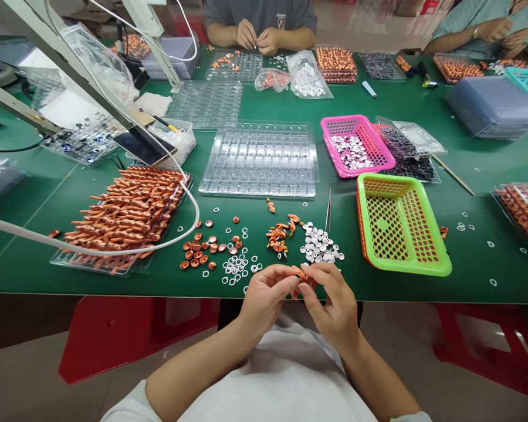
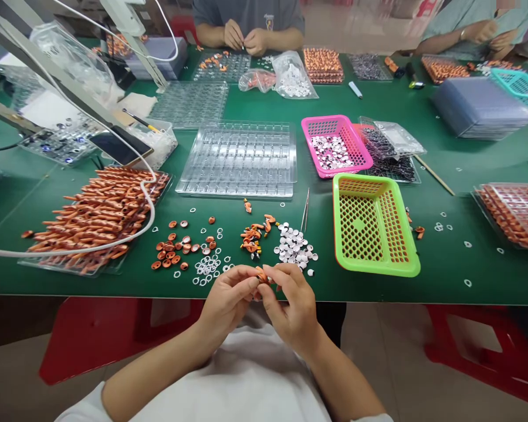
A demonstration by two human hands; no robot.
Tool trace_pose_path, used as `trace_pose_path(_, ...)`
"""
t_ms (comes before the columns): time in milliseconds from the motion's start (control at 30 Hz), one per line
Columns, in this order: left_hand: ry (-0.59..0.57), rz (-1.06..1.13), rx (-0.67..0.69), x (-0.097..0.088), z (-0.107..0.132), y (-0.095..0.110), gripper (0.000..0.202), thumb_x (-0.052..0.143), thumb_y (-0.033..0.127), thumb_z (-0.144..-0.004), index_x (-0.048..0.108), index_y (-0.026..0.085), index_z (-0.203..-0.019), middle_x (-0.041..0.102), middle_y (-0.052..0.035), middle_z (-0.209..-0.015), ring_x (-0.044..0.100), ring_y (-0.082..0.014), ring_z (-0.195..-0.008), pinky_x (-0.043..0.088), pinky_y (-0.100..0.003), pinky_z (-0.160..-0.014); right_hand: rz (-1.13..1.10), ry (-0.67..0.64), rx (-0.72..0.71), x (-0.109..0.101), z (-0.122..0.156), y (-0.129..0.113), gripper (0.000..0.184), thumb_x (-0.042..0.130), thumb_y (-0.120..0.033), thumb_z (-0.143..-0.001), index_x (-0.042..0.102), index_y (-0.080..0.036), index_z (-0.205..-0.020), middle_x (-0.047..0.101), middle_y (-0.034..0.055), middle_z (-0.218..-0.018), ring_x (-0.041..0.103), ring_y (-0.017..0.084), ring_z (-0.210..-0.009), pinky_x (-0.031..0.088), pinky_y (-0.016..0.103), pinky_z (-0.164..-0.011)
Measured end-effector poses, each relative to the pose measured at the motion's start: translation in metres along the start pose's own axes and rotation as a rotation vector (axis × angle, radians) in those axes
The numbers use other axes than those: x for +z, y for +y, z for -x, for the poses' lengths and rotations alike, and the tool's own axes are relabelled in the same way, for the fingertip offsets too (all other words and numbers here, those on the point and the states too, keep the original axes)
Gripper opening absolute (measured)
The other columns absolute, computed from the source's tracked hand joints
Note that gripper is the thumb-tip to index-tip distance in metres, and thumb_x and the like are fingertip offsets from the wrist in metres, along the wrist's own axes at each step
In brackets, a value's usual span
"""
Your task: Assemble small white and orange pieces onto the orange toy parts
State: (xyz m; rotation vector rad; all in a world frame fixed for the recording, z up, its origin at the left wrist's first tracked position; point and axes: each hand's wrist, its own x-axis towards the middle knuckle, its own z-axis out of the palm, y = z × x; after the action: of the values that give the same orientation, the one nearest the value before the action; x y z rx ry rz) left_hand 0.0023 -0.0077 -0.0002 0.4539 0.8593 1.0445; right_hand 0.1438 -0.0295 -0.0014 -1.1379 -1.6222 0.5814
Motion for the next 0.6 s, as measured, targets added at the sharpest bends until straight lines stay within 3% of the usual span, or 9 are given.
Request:
trace_pose_path(100, 0.007, 0.052, -0.05, 0.0003, 0.0009, 0.0013, 0.016, 0.086, 0.024, -0.067, 0.075, 0.016, -0.075, 0.071, -0.0023, -0.073, 0.061, -0.0095, -0.061, 0.049, -0.018, -0.058, -0.015, -0.012, 0.022, 0.0042, 0.0005, 0.0002, 0.031, 0.059, -0.015, -0.092, 0.061, -0.023, -0.121, 0.063, 0.0064, -0.101, 0.064, 0.017, -0.088, 0.057, 0.028, -0.071)
trace_pose_path(600, -0.029, 0.075, -0.173, -0.0091, 0.0022, 0.0018, 0.017, 0.086, 0.022, -0.069, 0.075, 0.014, -0.079, 0.07, -0.0021, -0.071, 0.061, -0.009, -0.063, 0.052, -0.018, -0.064, -0.069, -0.004, -0.02, 0.0004, -0.0017, -0.0017, 0.038, 0.062, -0.001, -0.087, 0.065, -0.02, -0.119, 0.066, 0.0058, -0.099, 0.064, 0.015, -0.087, 0.056, 0.026, -0.076)
